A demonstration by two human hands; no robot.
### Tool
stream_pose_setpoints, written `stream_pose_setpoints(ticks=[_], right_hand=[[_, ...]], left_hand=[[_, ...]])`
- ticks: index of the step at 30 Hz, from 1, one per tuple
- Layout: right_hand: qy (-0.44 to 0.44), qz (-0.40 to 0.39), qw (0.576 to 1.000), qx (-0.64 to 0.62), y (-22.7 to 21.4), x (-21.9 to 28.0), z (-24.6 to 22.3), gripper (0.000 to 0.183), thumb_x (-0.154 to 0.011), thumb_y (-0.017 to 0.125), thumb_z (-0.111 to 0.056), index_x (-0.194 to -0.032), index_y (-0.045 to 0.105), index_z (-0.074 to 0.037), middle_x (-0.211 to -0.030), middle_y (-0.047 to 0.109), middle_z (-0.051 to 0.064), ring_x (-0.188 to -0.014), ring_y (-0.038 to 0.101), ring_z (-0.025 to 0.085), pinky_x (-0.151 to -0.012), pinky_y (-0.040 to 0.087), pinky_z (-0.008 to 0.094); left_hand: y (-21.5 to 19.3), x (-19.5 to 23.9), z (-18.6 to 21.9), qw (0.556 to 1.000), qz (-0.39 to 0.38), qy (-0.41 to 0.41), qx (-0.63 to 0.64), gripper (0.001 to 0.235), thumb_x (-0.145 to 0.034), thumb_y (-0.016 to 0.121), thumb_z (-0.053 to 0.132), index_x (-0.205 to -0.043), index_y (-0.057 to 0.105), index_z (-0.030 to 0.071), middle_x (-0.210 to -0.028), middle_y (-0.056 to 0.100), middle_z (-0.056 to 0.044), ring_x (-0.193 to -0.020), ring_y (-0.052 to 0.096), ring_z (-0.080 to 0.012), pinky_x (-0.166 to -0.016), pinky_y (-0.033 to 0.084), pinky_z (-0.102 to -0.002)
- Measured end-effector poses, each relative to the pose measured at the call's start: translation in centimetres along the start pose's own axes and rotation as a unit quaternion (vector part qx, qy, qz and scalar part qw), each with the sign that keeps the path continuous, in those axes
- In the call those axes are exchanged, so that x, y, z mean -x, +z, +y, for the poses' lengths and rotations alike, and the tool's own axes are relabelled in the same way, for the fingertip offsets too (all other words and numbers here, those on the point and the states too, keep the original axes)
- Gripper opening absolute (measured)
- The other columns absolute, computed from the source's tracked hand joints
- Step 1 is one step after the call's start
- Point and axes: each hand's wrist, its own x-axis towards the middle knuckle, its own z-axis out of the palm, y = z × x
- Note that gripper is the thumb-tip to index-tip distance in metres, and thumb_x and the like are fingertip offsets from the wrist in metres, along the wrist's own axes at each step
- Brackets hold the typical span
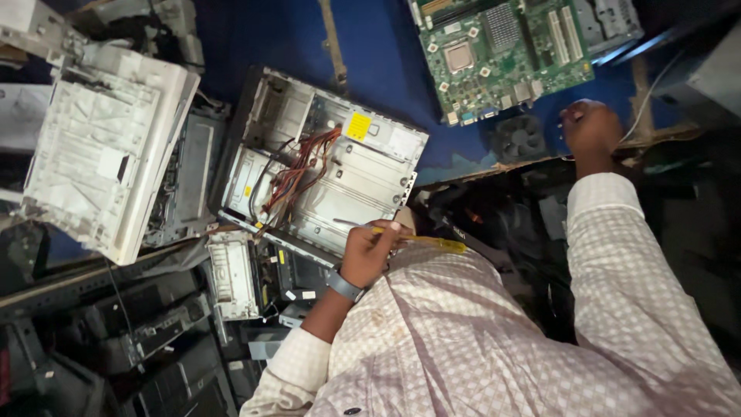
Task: The person secures a computer case with a screwdriver, then installs a motherboard into the case. They align the board with the standoffs and press it into place.
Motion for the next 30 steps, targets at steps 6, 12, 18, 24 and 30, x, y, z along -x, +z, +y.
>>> stream_pose_setpoints(ticks=[6, 12, 18, 24, 30], right_hand=[[-0.046, 0.174, 0.978, -0.104, 0.8, 0.9, -1.0, 0.017, -0.101, 0.083, -0.022, -0.101, 0.076, -0.007, -0.098, 0.075, 0.010, -0.088, 0.070, 0.028, -0.076, 0.054, 0.042], [-0.083, 0.092, 0.859, -0.497, -1.3, 13.0, -10.0, 0.006, -0.108, 0.071, -0.006, -0.106, 0.069, -0.001, -0.102, 0.071, 0.002, -0.093, 0.065, 0.010, -0.086, 0.053, 0.026], [0.072, -0.304, 0.727, -0.611, -3.0, 22.9, -17.8, 0.014, -0.095, 0.073, -0.014, -0.102, 0.075, -0.002, -0.091, 0.074, 0.003, -0.079, 0.064, 0.008, -0.072, 0.050, 0.024], [0.120, -0.402, 0.593, -0.688, -2.5, 23.3, -17.9, 0.008, -0.098, 0.069, -0.011, -0.097, 0.071, -0.003, -0.091, 0.074, 0.005, -0.080, 0.064, 0.011, -0.075, 0.050, 0.026], [0.127, -0.422, 0.564, -0.698, -1.8, 23.4, -17.2, 0.007, -0.097, 0.070, -0.009, -0.095, 0.072, -0.003, -0.092, 0.074, 0.006, -0.082, 0.064, 0.012, -0.078, 0.050, 0.028]], left_hand=[[1.0, -0.9, 0.7, 0.990, -0.025, 0.132, -0.032, 0.021, -0.105, 0.061, 0.009, -0.099, 0.075, -0.007, -0.118, 0.072, -0.009, -0.097, 0.070, -0.0135, -0.079, 0.059, -0.028], [2.4, -1.6, 2.2, 0.997, -0.053, 0.034, -0.046, 0.035, -0.099, 0.065, 0.010, -0.133, 0.063, 0.002, -0.090, 0.073, -0.003, -0.077, 0.070, -0.0071, -0.069, 0.060, -0.025], [3.8, -2.4, 1.9, 0.979, -0.102, 0.121, -0.129, 0.044, -0.100, 0.066, 0.009, -0.143, 0.060, 0.006, -0.077, 0.072, -0.001, -0.069, 0.064, -0.0016, -0.065, 0.052, -0.019], [4.5, -2.5, 1.5, 0.972, -0.121, 0.132, -0.155, 0.034, -0.099, 0.065, 0.004, -0.132, 0.070, 0.002, -0.077, 0.074, -0.006, -0.064, 0.057, -0.0031, -0.057, 0.045, -0.021], [4.9, -2.3, 0.8, 0.969, -0.113, 0.198, -0.095, 0.022, -0.100, 0.064, 0.002, -0.121, 0.072, -0.001, -0.096, 0.079, -0.009, -0.083, 0.074, -0.0088, -0.073, 0.059, -0.023]])
